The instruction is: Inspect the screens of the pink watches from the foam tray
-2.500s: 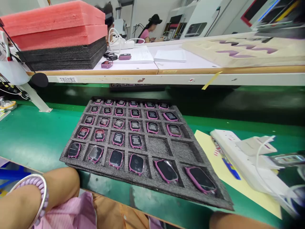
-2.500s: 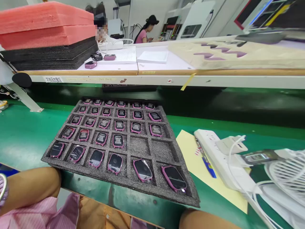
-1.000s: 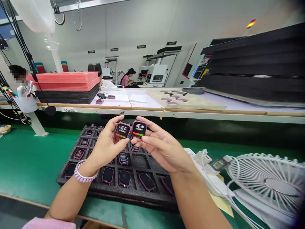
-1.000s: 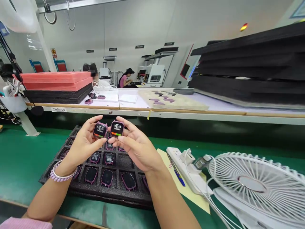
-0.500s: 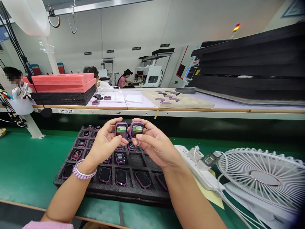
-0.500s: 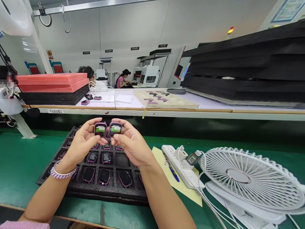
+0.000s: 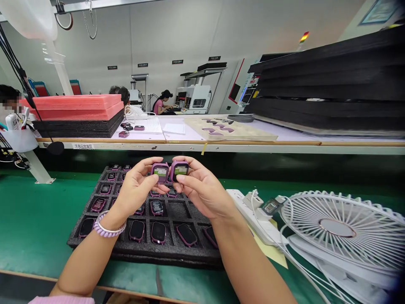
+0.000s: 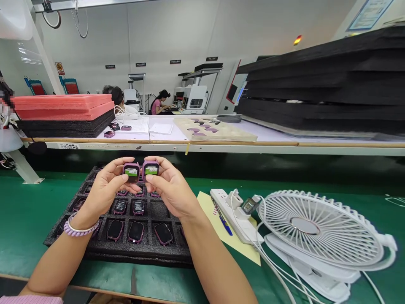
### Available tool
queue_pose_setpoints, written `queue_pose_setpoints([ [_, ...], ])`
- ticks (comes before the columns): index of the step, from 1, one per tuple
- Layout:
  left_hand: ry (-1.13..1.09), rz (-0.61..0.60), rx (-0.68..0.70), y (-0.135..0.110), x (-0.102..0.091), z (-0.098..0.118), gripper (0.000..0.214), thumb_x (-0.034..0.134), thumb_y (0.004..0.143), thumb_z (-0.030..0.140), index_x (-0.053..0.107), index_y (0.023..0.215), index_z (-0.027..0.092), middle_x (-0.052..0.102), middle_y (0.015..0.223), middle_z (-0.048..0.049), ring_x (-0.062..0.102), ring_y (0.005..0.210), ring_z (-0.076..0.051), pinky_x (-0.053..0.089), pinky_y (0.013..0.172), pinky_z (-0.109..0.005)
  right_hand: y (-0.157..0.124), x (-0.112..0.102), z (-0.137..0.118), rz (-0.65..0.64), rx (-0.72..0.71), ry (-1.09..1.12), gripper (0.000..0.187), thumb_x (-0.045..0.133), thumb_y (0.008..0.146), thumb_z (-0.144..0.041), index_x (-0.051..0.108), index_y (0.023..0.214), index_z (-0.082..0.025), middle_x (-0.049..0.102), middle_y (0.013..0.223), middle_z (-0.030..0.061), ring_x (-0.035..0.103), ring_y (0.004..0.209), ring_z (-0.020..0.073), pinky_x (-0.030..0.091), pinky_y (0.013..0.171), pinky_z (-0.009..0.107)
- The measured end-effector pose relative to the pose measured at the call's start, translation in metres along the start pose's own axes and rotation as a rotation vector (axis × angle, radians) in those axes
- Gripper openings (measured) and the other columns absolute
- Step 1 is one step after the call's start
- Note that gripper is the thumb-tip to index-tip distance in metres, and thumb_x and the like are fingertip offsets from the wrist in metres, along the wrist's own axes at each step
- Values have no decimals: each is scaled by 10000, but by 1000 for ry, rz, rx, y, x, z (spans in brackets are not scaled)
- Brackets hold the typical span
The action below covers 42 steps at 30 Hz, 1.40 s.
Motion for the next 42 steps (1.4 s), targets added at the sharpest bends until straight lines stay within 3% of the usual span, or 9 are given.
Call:
queue_pose_setpoints([
  [12,-8,17,-36,0,-2,1,451,606,822,230,578,1269,179,665,1073,-54,741,672,-152,640,665,-249,0,1,-2,3,13,-21,430,840,748,-186,639,1128,-207,643,870,-1,563,611,99,489,595,192],
  [17,-17,11,-38,4,-5,-1,470,627,805,234,584,1270,179,674,1025,-38,737,661,-146,632,648,-233,2,0,2,-2,18,-7,399,862,792,-282,653,1126,-217,645,921,9,584,624,120,511,602,232],
  [21,-52,31,-53,12,-11,-1,523,644,767,230,584,1283,175,675,974,-21,736,664,-145,626,647,-226,15,-1,5,-41,47,54,362,781,877,-447,661,1115,-201,664,925,37,613,648,162,542,627,291],
  [27,-36,69,57,31,-17,25,632,676,692,162,563,1312,202,679,1039,-22,721,716,-115,613,710,-222,49,5,-11,-94,-11,-25,285,689,899,-379,613,1109,-202,664,897,37,599,608,170,520,580,292],
  [33,56,60,219,53,-21,51,629,709,668,121,590,1276,232,672,959,-6,688,724,-111,587,721,-232,64,21,-34,-162,-85,-118,466,789,765,-384,576,1138,-203,665,895,24,621,669,175,526,632,294],
  [37,124,81,263,62,-26,54,646,703,665,129,583,1290,241,656,944,-12,674,723,-123,582,732,-267,66,24,-42,-173,-110,-192,574,799,656,-255,553,1175,-219,659,938,13,626,711,180,540,673,313],
  [42,147,94,278,61,-28,55,640,731,654,155,585,1271,239,670,956,-13,656,702,-119,581,728,-272,68,23,-43,-183,-133,-221,581,772,648,-220,553,1186,-230,650,940,5,640,744,185,555,694,319],
])
Point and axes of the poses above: each hand's wrist, its own y-axis towards the middle knuckle, its own x-axis out of the palm, z = x × y, the point moved 6 cm from there along y, towards the middle knuckle
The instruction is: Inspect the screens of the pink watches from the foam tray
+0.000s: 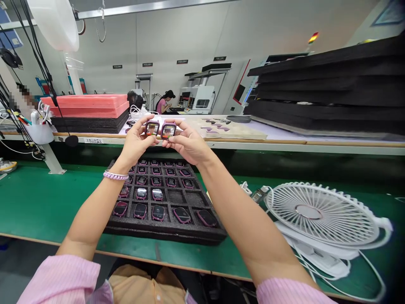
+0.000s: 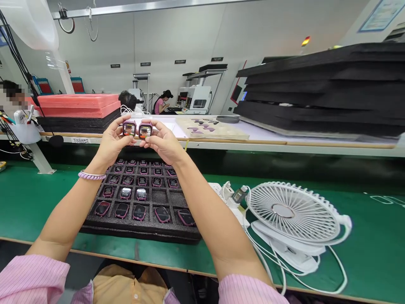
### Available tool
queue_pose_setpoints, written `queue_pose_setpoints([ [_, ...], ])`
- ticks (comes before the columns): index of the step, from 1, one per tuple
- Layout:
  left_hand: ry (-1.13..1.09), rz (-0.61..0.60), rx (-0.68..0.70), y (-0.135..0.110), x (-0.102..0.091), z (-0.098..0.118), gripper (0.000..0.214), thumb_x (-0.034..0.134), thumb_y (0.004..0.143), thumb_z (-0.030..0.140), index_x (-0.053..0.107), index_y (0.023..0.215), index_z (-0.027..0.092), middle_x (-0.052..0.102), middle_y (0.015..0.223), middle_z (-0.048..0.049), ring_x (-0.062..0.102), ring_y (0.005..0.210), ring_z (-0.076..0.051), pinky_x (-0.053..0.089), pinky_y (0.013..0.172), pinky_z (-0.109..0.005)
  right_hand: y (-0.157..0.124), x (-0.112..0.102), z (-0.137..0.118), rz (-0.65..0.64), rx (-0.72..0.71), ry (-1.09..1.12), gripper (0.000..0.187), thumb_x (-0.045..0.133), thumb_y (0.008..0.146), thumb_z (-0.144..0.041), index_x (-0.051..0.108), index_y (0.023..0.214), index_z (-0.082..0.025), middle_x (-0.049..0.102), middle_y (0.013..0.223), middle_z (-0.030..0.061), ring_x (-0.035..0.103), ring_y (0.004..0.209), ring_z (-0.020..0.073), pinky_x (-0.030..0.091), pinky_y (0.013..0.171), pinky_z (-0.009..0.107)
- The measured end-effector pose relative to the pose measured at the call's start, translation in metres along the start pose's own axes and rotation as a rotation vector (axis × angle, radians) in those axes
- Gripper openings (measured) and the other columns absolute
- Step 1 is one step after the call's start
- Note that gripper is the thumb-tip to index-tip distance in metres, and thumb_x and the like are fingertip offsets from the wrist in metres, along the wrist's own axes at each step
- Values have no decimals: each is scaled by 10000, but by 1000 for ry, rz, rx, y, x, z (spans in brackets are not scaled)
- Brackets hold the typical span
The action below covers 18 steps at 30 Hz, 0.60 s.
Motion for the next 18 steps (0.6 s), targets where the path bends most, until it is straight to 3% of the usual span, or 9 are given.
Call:
queue_pose_setpoints([
  [10,21,38,10,0,-5,-2,644,734,657,176,572,1278,227,660,957,-16,626,668,-100,567,714,-261,-1,-9,3,17,0,-11,601,798,646,-229,562,1198,-234,667,998,18,649,752,180,578,719,323],
  [18,16,50,23,14,-10,-7,681,709,652,130,564,1311,224,660,962,-33,652,689,-117,561,706,-264,17,-22,2,29,-44,-6,587,748,636,-214,548,1186,-259,658,1024,11,631,753,167,561,715,300],
])
Point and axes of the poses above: each hand's wrist, its own y-axis towards the middle knuckle, its own x-axis out of the palm, z = x × y, the point moved 6 cm from there along y, towards the middle knuckle
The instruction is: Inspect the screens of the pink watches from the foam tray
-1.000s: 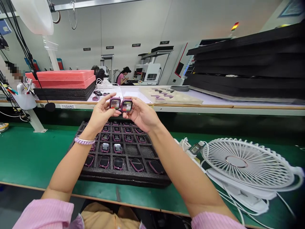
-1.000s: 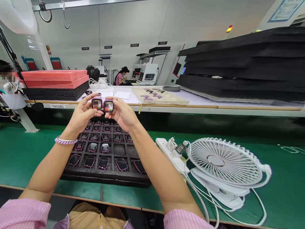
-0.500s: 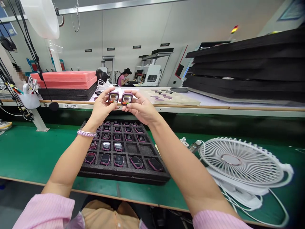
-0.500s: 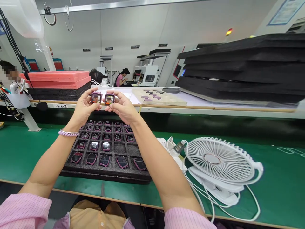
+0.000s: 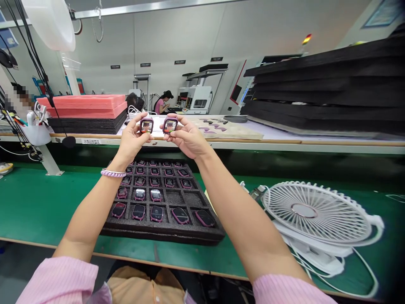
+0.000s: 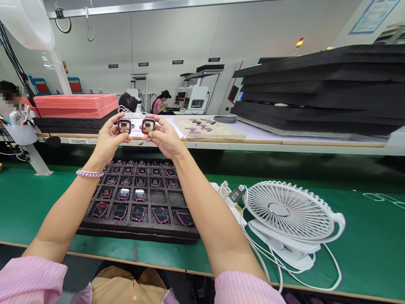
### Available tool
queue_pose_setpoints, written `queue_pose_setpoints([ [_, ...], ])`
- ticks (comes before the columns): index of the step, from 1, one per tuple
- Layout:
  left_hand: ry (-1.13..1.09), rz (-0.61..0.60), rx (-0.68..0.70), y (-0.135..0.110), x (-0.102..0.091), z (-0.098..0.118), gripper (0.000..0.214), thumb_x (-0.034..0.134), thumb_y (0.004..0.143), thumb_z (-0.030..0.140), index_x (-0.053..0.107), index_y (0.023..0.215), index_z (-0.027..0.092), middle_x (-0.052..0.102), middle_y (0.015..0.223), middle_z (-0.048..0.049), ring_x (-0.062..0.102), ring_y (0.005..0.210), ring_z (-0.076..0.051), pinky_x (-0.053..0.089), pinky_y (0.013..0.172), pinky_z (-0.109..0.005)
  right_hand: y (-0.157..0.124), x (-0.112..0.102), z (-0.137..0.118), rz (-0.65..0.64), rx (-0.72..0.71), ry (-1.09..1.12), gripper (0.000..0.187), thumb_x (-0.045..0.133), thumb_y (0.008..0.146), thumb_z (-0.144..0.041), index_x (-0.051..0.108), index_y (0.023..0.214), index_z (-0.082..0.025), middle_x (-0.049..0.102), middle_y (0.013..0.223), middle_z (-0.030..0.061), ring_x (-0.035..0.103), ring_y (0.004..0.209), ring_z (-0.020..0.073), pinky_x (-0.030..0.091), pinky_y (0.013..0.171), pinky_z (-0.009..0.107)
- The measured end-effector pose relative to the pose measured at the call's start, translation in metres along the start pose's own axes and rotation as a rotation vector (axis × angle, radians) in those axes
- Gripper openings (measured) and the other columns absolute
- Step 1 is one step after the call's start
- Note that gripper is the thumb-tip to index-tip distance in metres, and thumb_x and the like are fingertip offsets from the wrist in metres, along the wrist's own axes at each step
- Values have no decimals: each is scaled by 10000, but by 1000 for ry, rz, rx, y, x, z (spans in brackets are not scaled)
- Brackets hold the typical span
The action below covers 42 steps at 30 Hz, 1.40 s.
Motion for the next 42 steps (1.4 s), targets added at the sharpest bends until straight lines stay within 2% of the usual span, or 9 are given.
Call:
queue_pose_setpoints([
  [7,-16,51,-18,11,-7,-2,732,696,629,114,558,1338,233,682,941,-7,660,690,-111,569,699,-249,13,-12,-3,76,-9,-25,610,712,589,-194,545,1174,-237,633,1012,35,597,717,170,541,676,313],
  [15,16,50,39,7,-10,8,667,740,671,203,574,1316,231,660,906,-15,638,660,-117,548,667,-262,5,-3,-10,43,-9,-45,599,771,610,-228,567,1173,-250,657,1033,28,605,712,176,551,691,334],
  [19,17,16,44,-11,-6,15,650,788,698,253,579,1313,236,629,895,-24,643,667,-138,542,672,-285,-15,13,-9,-10,7,-20,600,831,669,-269,559,1203,-246,663,1031,33,623,712,172,553,689,321],
  [23,2,-47,-49,-48,4,17,646,792,704,241,566,1309,236,658,943,-28,665,684,-135,571,683,-274,-48,29,2,-36,96,43,589,833,682,-262,575,1211,-245,669,1067,40,641,723,182,549,678,321],
  [29,-24,-84,-161,-89,12,10,576,758,732,227,548,1266,188,671,1010,-37,679,672,-102,594,668,-219,-84,41,22,-46,167,145,531,803,716,-218,591,1203,-227,669,926,13,668,715,189,554,702,322],
  [39,58,-51,-183,-98,9,1,446,760,789,303,590,1176,162,662,912,-20,649,573,-78,563,553,-173,-93,39,39,-51,184,167,445,857,830,-361,624,1182,-218,679,969,27,670,674,176,563,674,313],
  [42,50,-68,-183,-99,9,-1,480,760,783,289,578,1209,161,670,961,-29,667,597,-81,589,586,-179,-93,37,40,-52,177,178,459,860,815,-340,623,1189,-217,675,973,24,673,673,176,567,674,312],
])
Point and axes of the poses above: each hand's wrist, its own y-axis towards the middle knuckle, its own x-axis out of the palm, z = x × y, the point moved 6 cm from there along y, towards the middle knuckle
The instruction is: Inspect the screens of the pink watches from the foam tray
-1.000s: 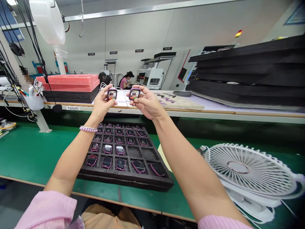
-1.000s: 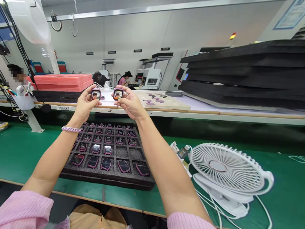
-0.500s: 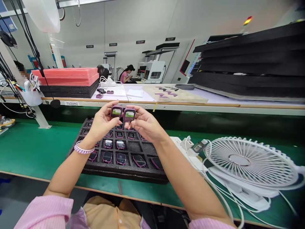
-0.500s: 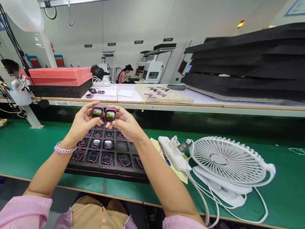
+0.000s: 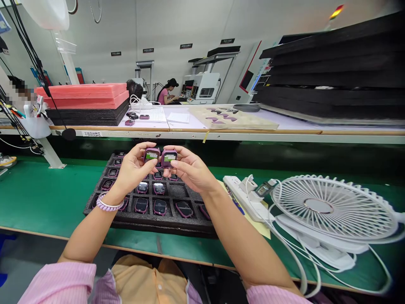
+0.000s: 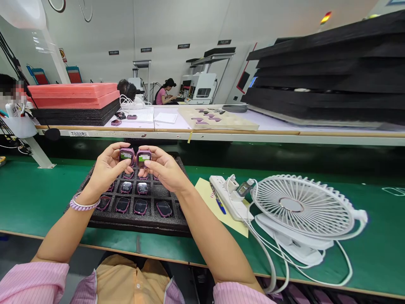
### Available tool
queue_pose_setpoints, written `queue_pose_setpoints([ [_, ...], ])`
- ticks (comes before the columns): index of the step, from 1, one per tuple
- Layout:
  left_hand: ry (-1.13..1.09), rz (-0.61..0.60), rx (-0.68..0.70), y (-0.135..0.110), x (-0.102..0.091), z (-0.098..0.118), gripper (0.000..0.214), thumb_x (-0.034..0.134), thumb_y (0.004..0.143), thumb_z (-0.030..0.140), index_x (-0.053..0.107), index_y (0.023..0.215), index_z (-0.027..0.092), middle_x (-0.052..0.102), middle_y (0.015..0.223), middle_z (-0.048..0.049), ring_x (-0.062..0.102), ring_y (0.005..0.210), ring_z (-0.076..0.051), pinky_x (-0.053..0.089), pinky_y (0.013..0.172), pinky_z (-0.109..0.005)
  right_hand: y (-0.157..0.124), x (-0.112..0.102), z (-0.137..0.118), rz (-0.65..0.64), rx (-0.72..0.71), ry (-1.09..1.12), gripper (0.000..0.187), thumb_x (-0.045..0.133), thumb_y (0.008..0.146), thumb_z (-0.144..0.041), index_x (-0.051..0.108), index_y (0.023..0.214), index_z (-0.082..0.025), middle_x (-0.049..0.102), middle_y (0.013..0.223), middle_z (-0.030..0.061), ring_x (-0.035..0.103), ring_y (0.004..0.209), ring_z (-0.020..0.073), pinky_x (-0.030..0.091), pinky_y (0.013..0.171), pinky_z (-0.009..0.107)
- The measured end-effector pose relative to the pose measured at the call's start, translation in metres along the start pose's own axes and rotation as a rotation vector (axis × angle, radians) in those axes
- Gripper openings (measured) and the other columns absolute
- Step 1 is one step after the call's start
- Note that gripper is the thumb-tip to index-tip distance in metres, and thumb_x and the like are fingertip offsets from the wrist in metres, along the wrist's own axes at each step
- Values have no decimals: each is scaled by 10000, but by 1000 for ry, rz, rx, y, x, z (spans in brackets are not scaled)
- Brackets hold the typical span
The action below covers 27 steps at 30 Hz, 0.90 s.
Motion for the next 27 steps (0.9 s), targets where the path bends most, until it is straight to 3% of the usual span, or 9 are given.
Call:
queue_pose_setpoints([
  [9,-29,-35,-18,-2,0,-3,471,724,819,321,573,1230,145,676,932,-28,699,613,-105,614,596,-193,0,-3,2,11,-19,-14,394,843,847,-346,635,1150,-206,663,913,11,658,621,157,549,594,272],
  [18,-68,-46,-27,-2,-1,-1,457,683,796,266,584,1227,150,690,917,-15,708,608,-113,623,601,-207,-2,0,-3,4,-14,-6,413,812,790,-252,627,1156,-205,664,949,4,667,653,164,557,636,292],
  [27,-39,-26,-58,-1,-1,-6,487,698,808,323,573,1245,149,691,927,-25,701,597,-115,622,590,-216,-4,-1,-2,28,8,-1,460,819,778,-268,611,1183,-205,692,1009,34,665,670,168,557,663,306],
])
Point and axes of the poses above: each hand's wrist, its own y-axis towards the middle knuckle, its own x-axis out of the palm, z = x × y, the point moved 6 cm from there along y, towards the middle knuckle
